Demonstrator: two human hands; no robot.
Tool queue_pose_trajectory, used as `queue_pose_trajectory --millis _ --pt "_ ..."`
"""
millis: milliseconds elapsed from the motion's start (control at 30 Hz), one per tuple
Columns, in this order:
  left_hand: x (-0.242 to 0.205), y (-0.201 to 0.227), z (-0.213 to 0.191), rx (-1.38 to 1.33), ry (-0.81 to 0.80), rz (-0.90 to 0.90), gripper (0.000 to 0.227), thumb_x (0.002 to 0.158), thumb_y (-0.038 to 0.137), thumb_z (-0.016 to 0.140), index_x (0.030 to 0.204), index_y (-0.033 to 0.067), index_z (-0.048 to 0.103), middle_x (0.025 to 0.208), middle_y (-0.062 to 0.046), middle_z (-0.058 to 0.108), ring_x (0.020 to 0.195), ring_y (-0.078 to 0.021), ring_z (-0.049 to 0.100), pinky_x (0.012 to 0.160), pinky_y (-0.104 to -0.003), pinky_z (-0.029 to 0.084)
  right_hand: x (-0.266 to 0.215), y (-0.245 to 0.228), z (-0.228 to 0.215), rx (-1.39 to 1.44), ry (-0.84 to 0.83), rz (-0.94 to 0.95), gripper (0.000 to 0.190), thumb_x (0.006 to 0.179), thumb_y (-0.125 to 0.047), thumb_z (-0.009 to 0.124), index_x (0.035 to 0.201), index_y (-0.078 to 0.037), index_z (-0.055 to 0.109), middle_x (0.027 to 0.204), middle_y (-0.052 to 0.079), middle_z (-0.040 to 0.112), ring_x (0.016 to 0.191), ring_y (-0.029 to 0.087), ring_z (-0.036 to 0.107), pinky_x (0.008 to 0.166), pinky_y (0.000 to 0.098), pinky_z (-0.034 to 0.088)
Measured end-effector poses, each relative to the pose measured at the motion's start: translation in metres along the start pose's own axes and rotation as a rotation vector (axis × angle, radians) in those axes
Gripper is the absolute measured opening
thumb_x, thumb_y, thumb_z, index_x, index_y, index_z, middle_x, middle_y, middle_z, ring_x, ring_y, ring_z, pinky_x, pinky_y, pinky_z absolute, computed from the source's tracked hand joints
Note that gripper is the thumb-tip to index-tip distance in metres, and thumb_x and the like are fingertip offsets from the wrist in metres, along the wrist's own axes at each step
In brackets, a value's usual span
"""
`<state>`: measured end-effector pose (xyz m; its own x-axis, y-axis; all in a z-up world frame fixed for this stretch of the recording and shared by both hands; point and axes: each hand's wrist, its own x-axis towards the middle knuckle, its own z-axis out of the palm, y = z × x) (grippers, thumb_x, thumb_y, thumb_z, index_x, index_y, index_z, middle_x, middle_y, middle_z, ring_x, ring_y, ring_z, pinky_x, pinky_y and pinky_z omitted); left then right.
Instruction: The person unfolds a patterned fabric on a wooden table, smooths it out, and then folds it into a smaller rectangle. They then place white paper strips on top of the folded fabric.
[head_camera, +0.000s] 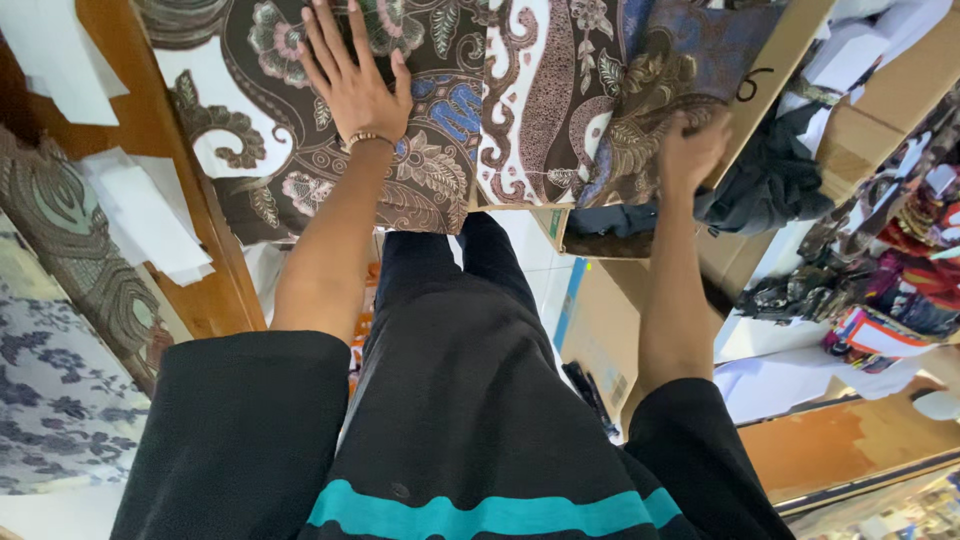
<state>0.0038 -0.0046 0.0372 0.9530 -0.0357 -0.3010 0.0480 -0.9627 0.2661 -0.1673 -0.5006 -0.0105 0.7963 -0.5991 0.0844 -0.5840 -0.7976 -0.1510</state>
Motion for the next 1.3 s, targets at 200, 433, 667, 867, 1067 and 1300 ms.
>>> queue_pose_trajectory --millis 200,433,667,867,1067,1300 --pt "0.0 0.007 -0.011 0.04 -0.076 -0.043 0.067 0.114 0.046 0.035 0.169 0.0118 0.018 0.173 -0.021 0.005 0.161 -0.0399 0.004 0.133 -0.056 0.005 -0.014 -0.075 -0.012 0.064 -0.237 0.331 0.094 0.089 -0.058 0.078 0.149 0.001 0.036 0.14 0.036 0.04 0.128 0.052 0.046 0.105 0.0552 0.042" --pt "0.0 0.012 -0.016 0.063 -0.1 -0.072 0.068 0.115 0.047 0.034 0.17 0.0111 0.018 0.173 -0.02 0.003 0.161 -0.0395 0.003 0.133 -0.055 0.005 -0.041 -0.14 -0.046 0.187 -0.275 -0.005 0.072 0.09 -0.033 0.08 0.146 -0.001 0.047 0.137 0.032 0.041 0.129 0.053 0.044 0.101 0.0621 0.043" --pt "0.0 0.01 -0.014 0.073 -0.106 -0.076 0.068 0.114 0.047 0.033 0.17 0.0126 0.017 0.173 -0.02 0.003 0.161 -0.039 0.003 0.134 -0.055 0.005 -0.021 -0.09 -0.018 0.277 -0.251 0.108 0.018 0.089 -0.013 0.064 0.097 0.003 0.065 0.111 0.02 0.062 0.095 0.031 0.067 0.081 0.0465 0.056" --pt "0.003 0.009 -0.008 0.079 -0.099 -0.072 0.067 0.114 0.047 0.032 0.17 0.0119 0.017 0.173 -0.02 0.004 0.161 -0.0397 0.004 0.133 -0.056 0.006 0.009 0.009 -0.002 0.542 -0.208 0.413 0.022 0.103 -0.012 0.054 0.089 0.003 0.06 0.076 0.01 0.052 0.075 0.023 0.05 0.069 0.0353 0.04" --pt "0.002 0.005 -0.002 0.069 -0.048 -0.041 0.068 0.114 0.047 0.034 0.169 0.0096 0.02 0.172 -0.022 0.005 0.16 -0.041 0.004 0.132 -0.057 0.006 0.01 0.035 -0.007 0.643 -0.297 0.327 0.022 0.095 -0.01 0.06 0.113 0.002 0.064 0.103 0.008 0.068 0.095 0.017 0.063 0.087 0.0302 0.049" --pt "0.003 0.008 -0.006 0.058 -0.067 -0.055 0.068 0.113 0.045 0.034 0.169 0.0087 0.021 0.172 -0.022 0.006 0.16 -0.0418 0.005 0.131 -0.058 0.006 -0.01 -0.04 -0.028 0.112 -0.144 0.066 0.078 0.095 -0.04 0.085 0.143 0.003 0.04 0.13 0.036 0.048 0.123 0.051 0.046 0.103 0.0582 0.041"
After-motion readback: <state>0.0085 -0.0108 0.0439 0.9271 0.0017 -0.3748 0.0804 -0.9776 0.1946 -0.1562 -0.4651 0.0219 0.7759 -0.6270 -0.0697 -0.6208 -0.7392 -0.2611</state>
